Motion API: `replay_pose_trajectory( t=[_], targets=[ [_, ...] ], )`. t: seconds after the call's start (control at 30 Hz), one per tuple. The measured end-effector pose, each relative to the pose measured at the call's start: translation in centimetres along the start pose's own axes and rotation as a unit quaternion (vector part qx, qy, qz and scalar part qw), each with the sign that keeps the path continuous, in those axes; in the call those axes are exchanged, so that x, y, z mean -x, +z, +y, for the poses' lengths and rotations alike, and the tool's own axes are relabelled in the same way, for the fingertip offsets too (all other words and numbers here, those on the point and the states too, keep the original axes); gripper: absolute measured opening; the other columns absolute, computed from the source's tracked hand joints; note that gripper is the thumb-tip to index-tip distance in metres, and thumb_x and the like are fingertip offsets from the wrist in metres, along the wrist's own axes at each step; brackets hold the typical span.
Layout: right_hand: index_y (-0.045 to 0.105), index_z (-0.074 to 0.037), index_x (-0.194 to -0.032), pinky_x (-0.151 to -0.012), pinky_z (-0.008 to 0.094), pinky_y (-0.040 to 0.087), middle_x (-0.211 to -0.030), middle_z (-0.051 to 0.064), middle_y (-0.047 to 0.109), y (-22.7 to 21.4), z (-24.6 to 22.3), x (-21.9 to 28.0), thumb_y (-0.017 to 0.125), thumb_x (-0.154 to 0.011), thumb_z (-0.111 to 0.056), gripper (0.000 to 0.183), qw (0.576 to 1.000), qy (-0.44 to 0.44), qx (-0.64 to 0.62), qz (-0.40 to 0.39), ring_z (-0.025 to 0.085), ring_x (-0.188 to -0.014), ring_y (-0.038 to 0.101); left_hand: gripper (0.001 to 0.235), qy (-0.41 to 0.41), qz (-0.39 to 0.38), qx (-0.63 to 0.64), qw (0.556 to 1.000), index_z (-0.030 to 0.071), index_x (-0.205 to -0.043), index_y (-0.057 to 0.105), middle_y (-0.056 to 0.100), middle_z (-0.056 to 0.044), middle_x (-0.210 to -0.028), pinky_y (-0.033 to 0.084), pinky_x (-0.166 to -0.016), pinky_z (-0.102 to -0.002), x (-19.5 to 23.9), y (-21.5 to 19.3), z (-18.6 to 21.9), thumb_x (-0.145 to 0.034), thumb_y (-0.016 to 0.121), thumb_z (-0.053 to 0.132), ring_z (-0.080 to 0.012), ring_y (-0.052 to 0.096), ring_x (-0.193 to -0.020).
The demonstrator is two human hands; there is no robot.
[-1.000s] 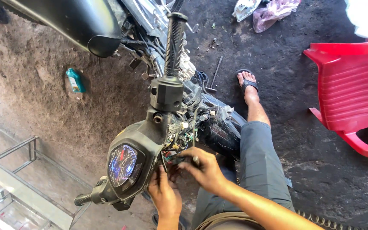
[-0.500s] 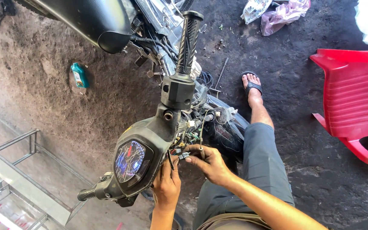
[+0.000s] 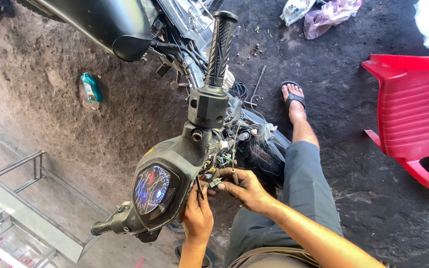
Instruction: The person works on the wiring of a motorcycle's handlebar area. They use a screwdriver to manipulate the wires and components behind the instrument cluster. The camera shakes significantly throughout the process.
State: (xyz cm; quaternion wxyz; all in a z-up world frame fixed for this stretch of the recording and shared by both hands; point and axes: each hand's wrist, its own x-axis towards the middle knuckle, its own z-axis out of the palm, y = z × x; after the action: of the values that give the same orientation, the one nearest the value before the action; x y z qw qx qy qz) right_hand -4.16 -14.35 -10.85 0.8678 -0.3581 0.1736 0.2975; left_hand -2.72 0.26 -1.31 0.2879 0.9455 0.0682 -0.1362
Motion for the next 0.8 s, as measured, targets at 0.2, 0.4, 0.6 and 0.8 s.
replay_pose_trajectory(
  t=[0.2,0.4,0.6,0.8],
  targets=[
    [0.07,0.002,-0.115,-0.088,0.027,0.055,-0.1,0.002,0.075,0.2,-0.9,0.0,0.071,-0.095,-0.011,0.024,1.0,0.0,0.001,-0.004,0.007,-0.095,0.065,0.019,0.089,0.048,-0.091,0.991,-0.002,-0.118,0.063,0.073,-0.006,-0.086,0.057,-0.066,-0.033,0.6,0.8,-1.2,-0.103,0.056,0.007,-0.0192,0.073,-0.072],
    [0.072,0.0,-0.119,-0.082,0.026,0.052,-0.099,0.002,0.073,-0.4,0.2,0.2,0.072,-0.096,-0.011,0.026,0.999,0.013,0.027,0.01,0.006,-0.091,0.06,0.014,0.034,0.049,-0.031,0.998,-0.001,-0.111,0.063,0.075,-0.005,-0.081,0.059,-0.064,-0.03,0.8,0.5,-0.3,-0.103,0.054,0.006,-0.0169,0.075,-0.07],
    [0.072,0.001,-0.116,-0.083,0.025,0.055,-0.099,0.001,0.075,-0.1,0.2,0.0,0.075,-0.093,-0.011,0.027,0.999,0.001,0.024,0.032,0.004,-0.092,0.063,0.018,-0.036,0.024,0.086,0.995,-0.002,-0.116,0.064,0.075,-0.007,-0.09,0.063,-0.067,-0.028,1.0,0.4,-0.4,-0.104,0.053,0.006,-0.0162,0.076,-0.073],
    [0.072,0.001,-0.117,-0.081,0.024,0.054,-0.099,0.0,0.074,0.0,0.4,0.2,0.076,-0.093,-0.012,0.028,0.999,0.011,-0.006,0.034,0.004,-0.09,0.062,0.018,0.024,0.034,0.02,0.999,0.0,-0.113,0.068,0.077,-0.007,-0.096,0.063,-0.069,-0.027,0.4,-0.4,0.8,-0.097,0.067,0.009,-0.0143,0.077,-0.079]
  ],
)
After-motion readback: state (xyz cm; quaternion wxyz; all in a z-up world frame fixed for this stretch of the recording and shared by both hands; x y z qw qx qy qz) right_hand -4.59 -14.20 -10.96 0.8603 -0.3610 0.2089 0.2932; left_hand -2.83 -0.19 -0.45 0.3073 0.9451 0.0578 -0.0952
